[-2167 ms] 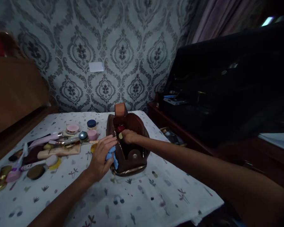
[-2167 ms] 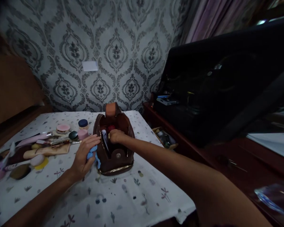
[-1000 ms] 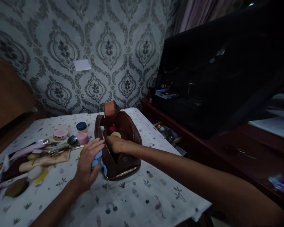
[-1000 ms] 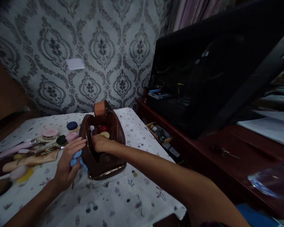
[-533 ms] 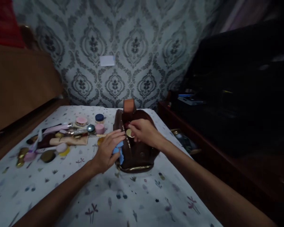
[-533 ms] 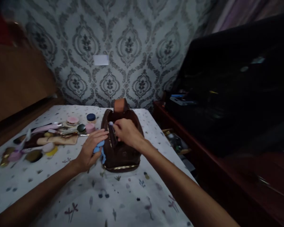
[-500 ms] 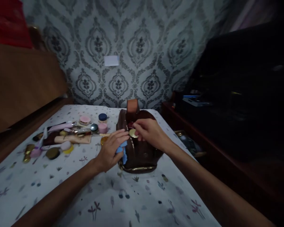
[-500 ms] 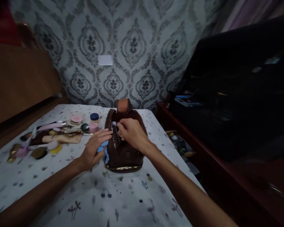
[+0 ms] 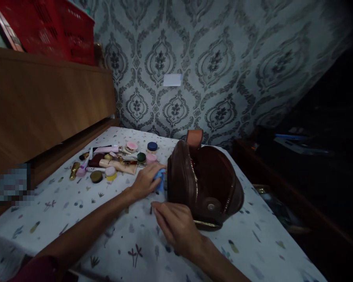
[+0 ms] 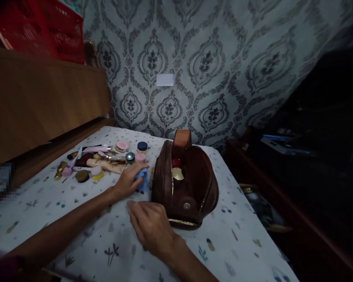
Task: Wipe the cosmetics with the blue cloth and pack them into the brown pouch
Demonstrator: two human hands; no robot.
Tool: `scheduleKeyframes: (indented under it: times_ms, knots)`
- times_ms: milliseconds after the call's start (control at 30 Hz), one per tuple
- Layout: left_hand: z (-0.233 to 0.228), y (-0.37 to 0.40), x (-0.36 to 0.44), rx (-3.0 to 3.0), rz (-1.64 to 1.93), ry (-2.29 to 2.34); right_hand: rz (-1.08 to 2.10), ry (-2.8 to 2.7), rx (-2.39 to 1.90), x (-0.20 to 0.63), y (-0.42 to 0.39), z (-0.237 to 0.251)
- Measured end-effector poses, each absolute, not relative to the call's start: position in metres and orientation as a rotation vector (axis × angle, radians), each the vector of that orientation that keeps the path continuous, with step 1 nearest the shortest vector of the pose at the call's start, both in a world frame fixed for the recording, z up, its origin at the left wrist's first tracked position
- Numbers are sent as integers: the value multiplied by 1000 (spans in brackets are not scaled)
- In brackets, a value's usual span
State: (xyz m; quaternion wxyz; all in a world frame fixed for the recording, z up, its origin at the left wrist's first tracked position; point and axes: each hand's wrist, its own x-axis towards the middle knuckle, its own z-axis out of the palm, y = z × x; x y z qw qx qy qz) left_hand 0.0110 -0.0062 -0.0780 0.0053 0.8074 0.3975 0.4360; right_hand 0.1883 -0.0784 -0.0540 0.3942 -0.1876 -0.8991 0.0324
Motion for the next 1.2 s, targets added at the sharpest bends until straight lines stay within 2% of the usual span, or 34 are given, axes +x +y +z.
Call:
scheduleKeyframes:
  times_ms: [167, 300, 867, 1200]
  knots:
    - [-89, 10, -18, 2329, 1222, 1669, 105, -2387, -602, 167, -68, -103]
    - [-90, 19, -33, 2260, 1176, 1834, 101, -2432, -635, 160, -66, -118]
    - [-75, 96, -26, 2322, 704, 1939, 237, -2496, -657, 164, -67, -113]
    - [-78, 103, -23, 2360, 535, 1871, 264, -2598, -691, 166, -68, -104]
